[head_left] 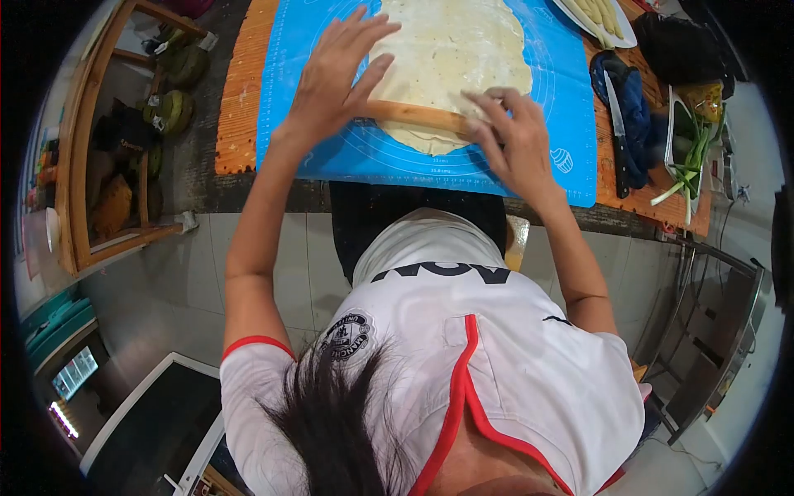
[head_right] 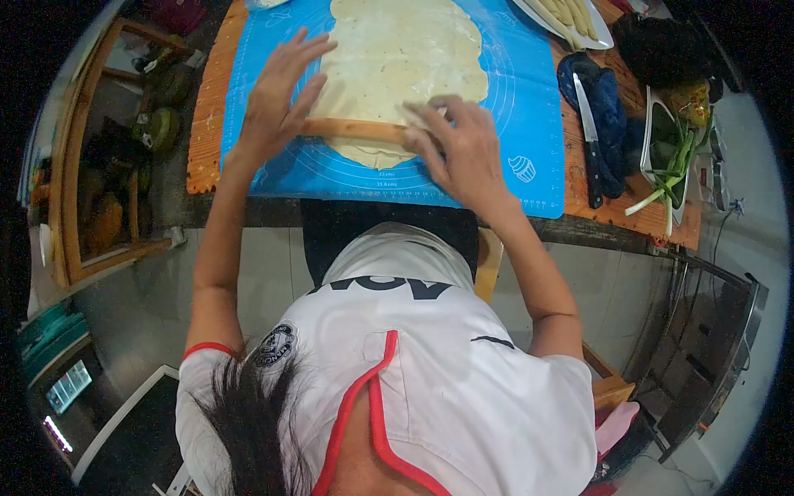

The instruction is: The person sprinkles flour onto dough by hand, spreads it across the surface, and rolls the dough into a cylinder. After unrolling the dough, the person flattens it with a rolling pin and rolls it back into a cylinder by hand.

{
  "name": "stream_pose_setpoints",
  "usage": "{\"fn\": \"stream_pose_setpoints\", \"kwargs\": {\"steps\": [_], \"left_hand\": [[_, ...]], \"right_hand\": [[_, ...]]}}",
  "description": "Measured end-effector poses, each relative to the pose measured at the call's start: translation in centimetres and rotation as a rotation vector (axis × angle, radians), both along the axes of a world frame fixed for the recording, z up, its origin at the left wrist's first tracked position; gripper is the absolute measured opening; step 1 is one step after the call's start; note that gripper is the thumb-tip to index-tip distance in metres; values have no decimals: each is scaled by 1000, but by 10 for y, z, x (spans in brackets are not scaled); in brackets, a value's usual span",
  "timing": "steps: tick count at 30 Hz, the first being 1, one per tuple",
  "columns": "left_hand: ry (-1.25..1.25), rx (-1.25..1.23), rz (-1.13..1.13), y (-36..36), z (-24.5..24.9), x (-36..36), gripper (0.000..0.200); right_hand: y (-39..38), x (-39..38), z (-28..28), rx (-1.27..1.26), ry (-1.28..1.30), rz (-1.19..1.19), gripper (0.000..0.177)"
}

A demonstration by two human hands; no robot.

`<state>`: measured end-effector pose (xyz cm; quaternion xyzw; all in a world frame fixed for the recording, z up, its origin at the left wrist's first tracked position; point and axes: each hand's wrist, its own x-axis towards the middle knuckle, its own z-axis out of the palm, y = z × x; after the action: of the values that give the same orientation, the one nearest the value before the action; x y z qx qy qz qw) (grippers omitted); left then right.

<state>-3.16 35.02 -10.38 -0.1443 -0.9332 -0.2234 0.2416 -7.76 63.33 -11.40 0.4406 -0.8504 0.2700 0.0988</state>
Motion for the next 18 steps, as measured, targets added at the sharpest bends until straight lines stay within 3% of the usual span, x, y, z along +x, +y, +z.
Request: {"fn": "stream_pose_setpoints", "kwargs": {"steps": [5,11,18], "left_hand": [[-119,-238,33,-3,-39,-38,50],[-236,-333,48,12,-37,8,51],[-252,-333,32,23,-24,50,51]], "right_hand": [[-11,-22,-19,223,144,-219,47],[1,22,-15,223,-11,-132,50],[10,63,-5,299,49,-126,57]]}}
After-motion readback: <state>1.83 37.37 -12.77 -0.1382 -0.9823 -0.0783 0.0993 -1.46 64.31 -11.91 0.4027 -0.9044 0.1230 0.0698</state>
